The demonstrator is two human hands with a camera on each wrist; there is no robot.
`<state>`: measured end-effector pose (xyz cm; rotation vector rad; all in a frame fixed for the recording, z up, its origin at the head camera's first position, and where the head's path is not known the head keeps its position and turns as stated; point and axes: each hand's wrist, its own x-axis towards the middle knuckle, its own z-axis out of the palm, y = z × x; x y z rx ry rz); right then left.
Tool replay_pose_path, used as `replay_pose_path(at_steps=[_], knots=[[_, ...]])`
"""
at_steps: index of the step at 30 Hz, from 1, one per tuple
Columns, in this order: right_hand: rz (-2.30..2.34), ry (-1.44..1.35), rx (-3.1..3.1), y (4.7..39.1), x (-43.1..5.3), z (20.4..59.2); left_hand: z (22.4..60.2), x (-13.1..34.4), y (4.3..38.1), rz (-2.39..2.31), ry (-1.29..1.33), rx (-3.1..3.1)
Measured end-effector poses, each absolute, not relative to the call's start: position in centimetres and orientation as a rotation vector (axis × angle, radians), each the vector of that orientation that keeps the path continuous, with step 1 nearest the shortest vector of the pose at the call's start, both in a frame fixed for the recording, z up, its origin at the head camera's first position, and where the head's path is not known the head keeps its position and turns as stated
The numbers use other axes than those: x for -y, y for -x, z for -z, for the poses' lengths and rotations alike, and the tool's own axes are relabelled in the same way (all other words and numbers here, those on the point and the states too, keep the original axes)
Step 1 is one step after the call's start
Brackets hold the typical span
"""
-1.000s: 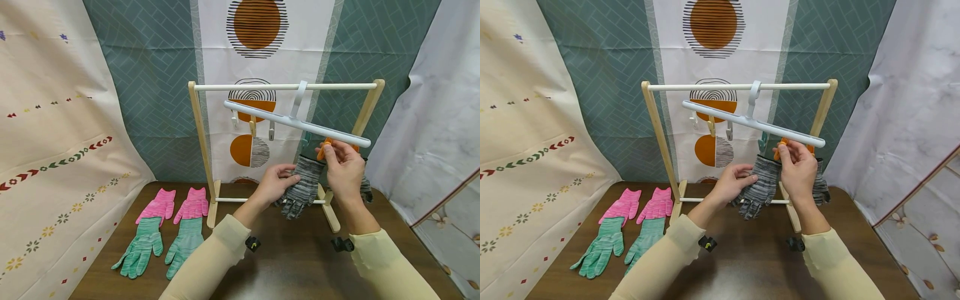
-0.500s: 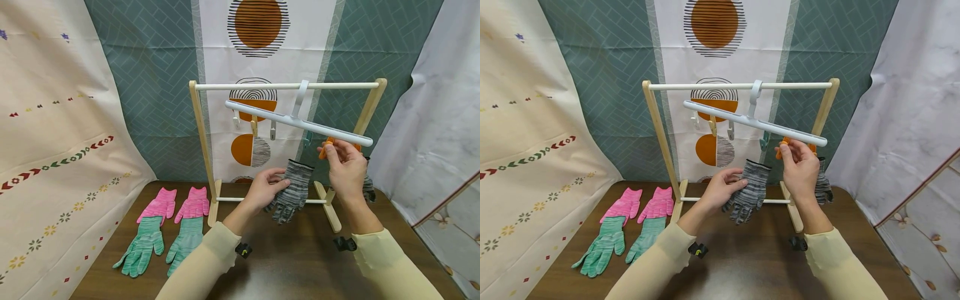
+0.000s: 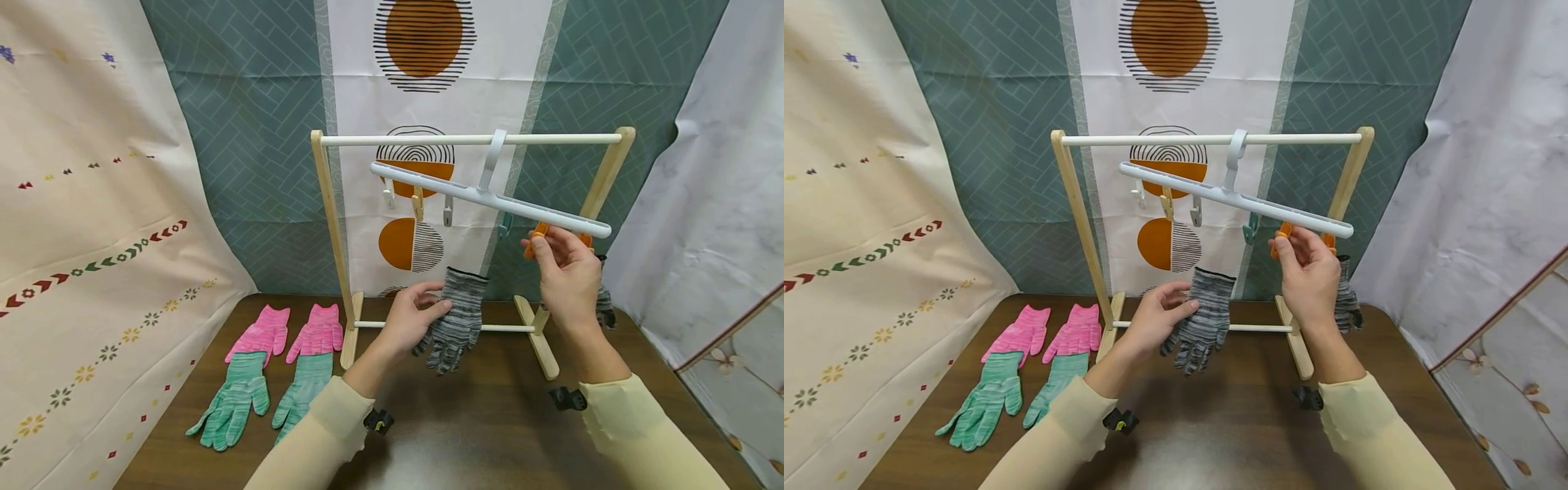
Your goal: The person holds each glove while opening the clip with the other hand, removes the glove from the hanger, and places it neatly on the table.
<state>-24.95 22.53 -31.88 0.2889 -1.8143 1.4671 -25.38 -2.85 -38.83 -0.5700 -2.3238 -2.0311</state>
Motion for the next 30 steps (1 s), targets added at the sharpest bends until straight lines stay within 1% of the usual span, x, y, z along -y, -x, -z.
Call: replay_pose_path(at_steps=[12,30], knots=[[-1.444,-0.287,1.839,24.9,-22.9,32.1,39.6,4.9,24.7,2.069,0.543,2.275],[-1.444,-0.310,1.799,24.6,-23.2,32.4,40.8,7.4,24.4,2.210,0.421,2.176]])
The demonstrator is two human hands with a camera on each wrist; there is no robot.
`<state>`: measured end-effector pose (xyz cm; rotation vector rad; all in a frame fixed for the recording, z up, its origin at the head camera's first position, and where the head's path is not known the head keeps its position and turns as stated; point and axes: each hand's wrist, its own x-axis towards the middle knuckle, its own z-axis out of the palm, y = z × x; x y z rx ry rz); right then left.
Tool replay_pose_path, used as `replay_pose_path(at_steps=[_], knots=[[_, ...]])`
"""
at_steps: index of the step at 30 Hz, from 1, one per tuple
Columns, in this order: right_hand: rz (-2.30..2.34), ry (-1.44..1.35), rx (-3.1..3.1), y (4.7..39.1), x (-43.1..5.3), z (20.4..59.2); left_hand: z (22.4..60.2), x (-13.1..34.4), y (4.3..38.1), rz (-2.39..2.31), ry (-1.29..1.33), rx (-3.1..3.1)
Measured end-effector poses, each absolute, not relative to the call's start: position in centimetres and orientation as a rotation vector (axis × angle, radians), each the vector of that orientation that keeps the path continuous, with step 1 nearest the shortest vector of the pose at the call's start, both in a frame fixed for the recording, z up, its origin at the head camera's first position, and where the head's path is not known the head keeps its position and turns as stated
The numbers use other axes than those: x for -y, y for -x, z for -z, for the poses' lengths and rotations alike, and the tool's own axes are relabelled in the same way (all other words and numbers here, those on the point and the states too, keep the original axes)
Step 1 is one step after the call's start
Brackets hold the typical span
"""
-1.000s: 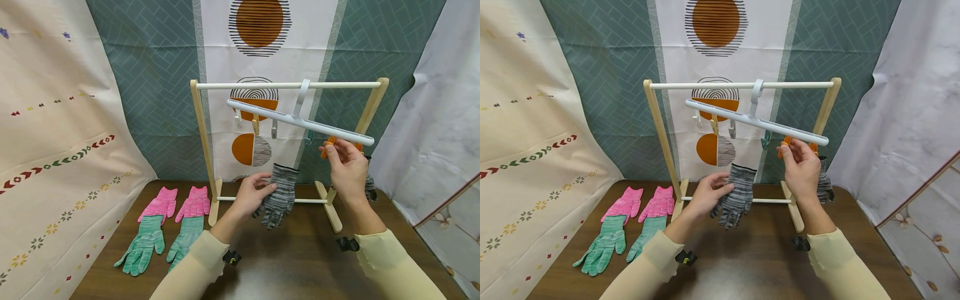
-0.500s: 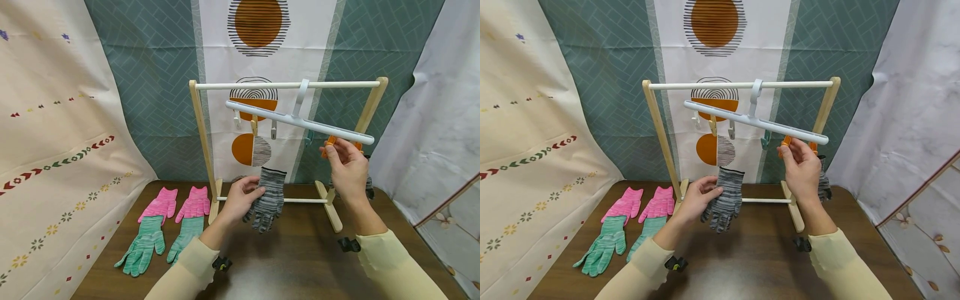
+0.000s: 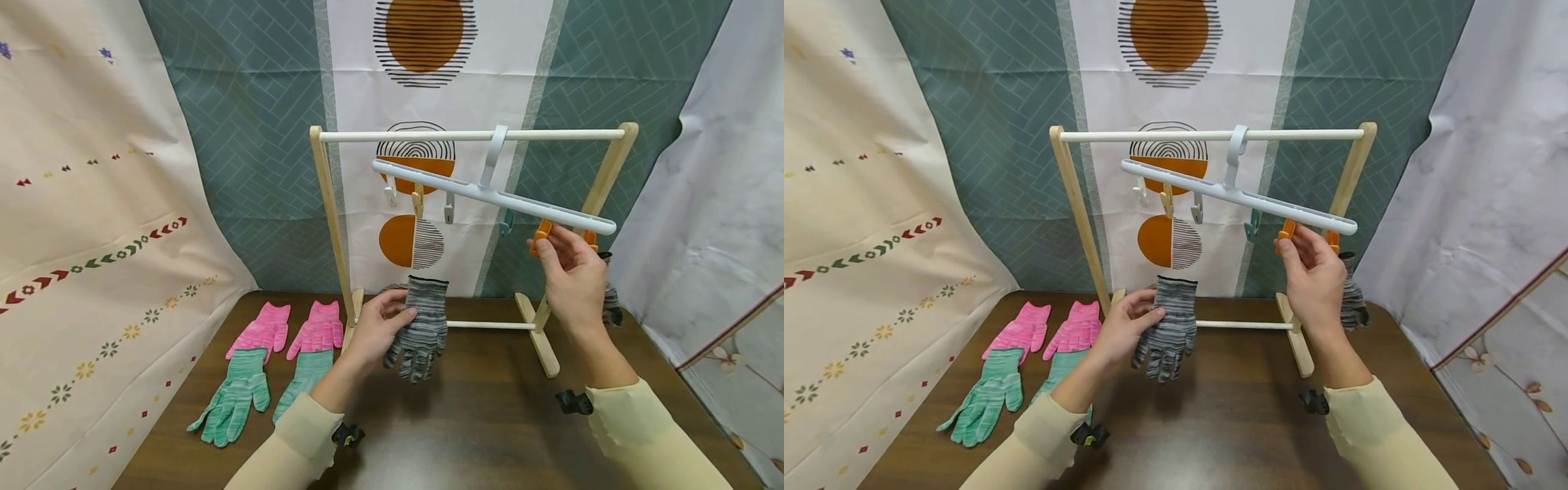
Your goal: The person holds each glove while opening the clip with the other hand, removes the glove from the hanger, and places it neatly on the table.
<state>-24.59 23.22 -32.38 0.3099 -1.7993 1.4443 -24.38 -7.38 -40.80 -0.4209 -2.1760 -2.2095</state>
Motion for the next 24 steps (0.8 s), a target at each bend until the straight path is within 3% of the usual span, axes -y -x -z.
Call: replay_pose_path(at_steps=[24], knots=[[-1.293,-0.301,1.851,23.4,-23.6,33.5,43.2,10.3,23.4,2.075,0.174,2.348]])
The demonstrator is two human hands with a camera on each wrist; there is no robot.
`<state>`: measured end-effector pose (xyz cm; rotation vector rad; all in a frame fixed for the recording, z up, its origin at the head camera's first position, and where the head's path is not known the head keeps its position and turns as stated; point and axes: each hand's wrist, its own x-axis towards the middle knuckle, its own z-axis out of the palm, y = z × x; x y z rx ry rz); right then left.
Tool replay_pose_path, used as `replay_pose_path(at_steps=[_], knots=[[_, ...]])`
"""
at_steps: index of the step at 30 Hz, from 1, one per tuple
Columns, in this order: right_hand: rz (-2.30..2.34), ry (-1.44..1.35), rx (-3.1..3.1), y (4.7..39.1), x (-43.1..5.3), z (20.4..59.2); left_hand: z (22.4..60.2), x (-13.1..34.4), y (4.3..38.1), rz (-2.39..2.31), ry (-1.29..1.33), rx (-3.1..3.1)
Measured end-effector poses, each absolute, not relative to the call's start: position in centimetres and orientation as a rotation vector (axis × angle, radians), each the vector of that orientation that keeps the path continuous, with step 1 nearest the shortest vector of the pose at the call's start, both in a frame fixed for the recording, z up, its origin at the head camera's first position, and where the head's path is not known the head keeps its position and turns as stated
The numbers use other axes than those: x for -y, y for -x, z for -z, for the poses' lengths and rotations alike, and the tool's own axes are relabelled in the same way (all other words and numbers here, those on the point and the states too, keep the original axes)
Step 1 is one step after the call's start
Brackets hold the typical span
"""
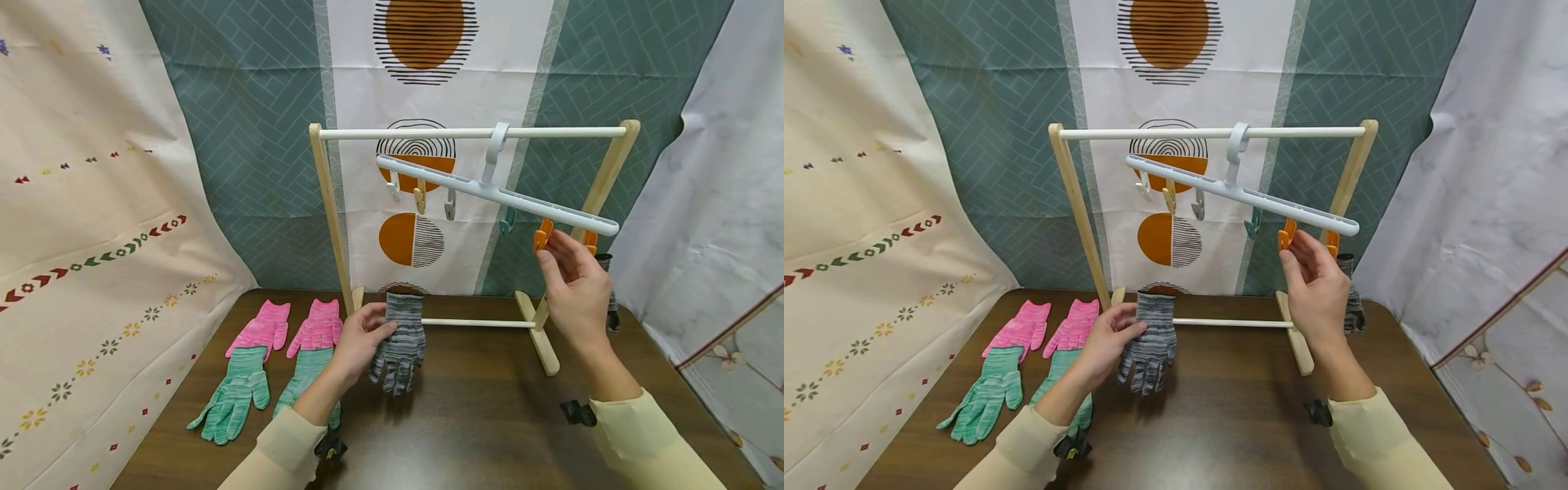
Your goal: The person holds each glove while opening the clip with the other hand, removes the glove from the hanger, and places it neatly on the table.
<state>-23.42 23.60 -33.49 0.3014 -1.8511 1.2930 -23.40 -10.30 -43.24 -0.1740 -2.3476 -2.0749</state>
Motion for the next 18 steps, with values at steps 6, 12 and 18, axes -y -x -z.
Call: replay_pose_path(at_steps=[6,12,18], knots=[[-1.281,-0.321,1.834,23.2,-23.6,33.7,43.8,11.0,23.0,2.094,0.149,2.343],[-1.276,-0.325,1.819,23.1,-23.6,34.0,44.5,11.8,22.9,2.089,0.123,2.363],[-1.247,-0.325,1.829,23.0,-23.5,34.4,45.1,12.4,22.5,2.096,0.116,2.372]])
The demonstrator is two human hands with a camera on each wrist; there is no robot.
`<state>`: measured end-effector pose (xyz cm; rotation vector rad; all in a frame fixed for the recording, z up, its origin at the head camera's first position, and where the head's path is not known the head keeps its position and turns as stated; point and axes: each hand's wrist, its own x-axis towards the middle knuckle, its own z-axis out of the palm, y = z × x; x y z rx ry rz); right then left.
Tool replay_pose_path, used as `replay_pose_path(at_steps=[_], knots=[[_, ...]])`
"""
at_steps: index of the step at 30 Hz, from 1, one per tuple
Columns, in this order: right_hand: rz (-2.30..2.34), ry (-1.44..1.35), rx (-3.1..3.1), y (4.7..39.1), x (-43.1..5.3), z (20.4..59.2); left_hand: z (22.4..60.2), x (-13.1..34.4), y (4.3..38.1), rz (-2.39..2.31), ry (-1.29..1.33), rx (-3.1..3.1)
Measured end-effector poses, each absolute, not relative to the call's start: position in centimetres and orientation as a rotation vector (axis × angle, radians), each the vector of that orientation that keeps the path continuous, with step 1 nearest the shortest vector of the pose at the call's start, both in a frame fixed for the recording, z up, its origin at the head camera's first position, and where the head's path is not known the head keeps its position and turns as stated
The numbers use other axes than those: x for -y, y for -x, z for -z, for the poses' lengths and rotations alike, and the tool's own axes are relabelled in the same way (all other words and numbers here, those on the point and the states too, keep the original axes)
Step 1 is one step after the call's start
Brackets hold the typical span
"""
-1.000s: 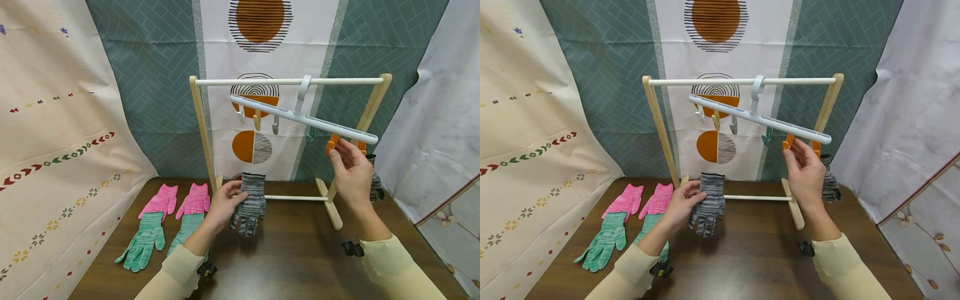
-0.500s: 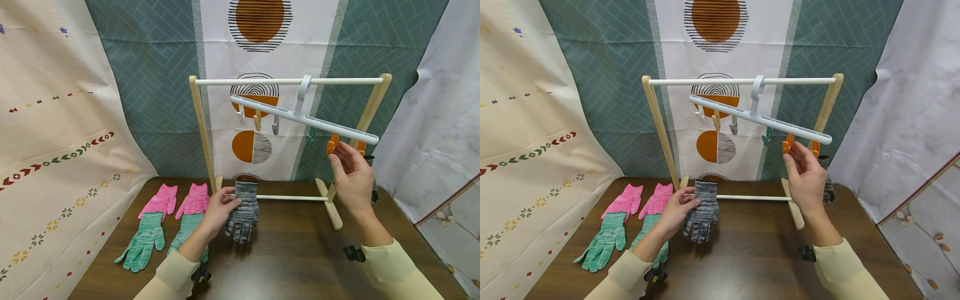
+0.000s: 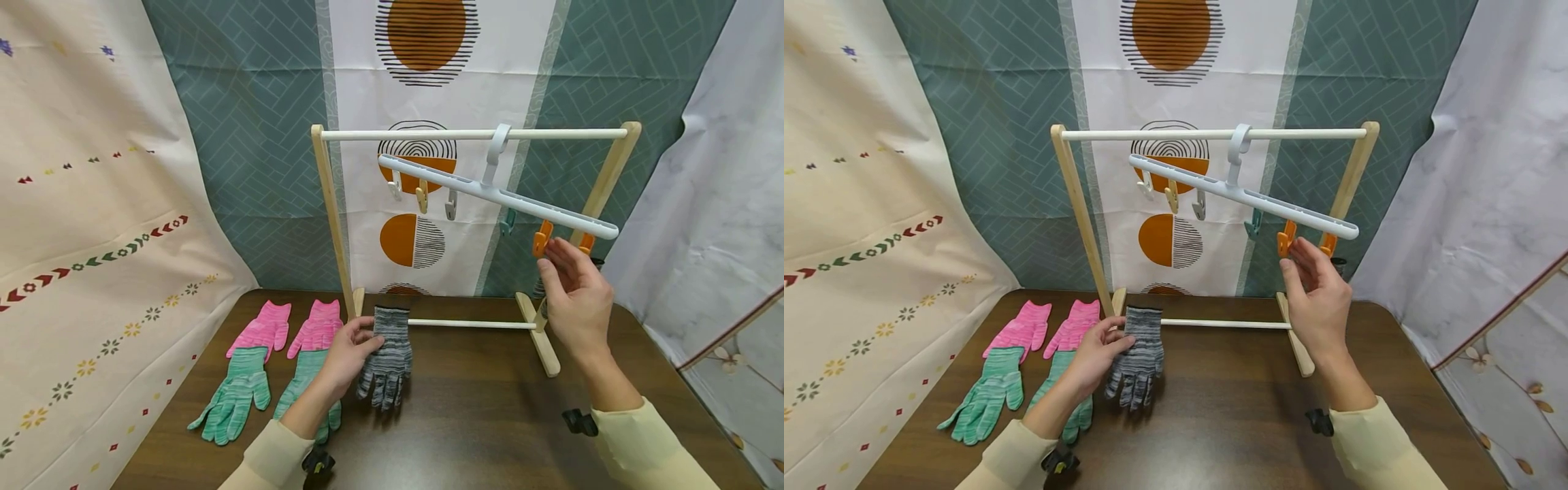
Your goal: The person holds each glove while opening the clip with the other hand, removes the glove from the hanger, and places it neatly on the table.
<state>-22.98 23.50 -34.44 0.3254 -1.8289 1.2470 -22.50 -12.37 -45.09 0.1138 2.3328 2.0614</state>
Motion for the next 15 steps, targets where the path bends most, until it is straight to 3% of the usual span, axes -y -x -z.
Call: replay_pose_path(at_steps=[15], knots=[[-1.167,-0.355,1.785,22.58,-23.41,34.88,45.81,13.22,21.86,-2.055,-0.058,-2.315]])
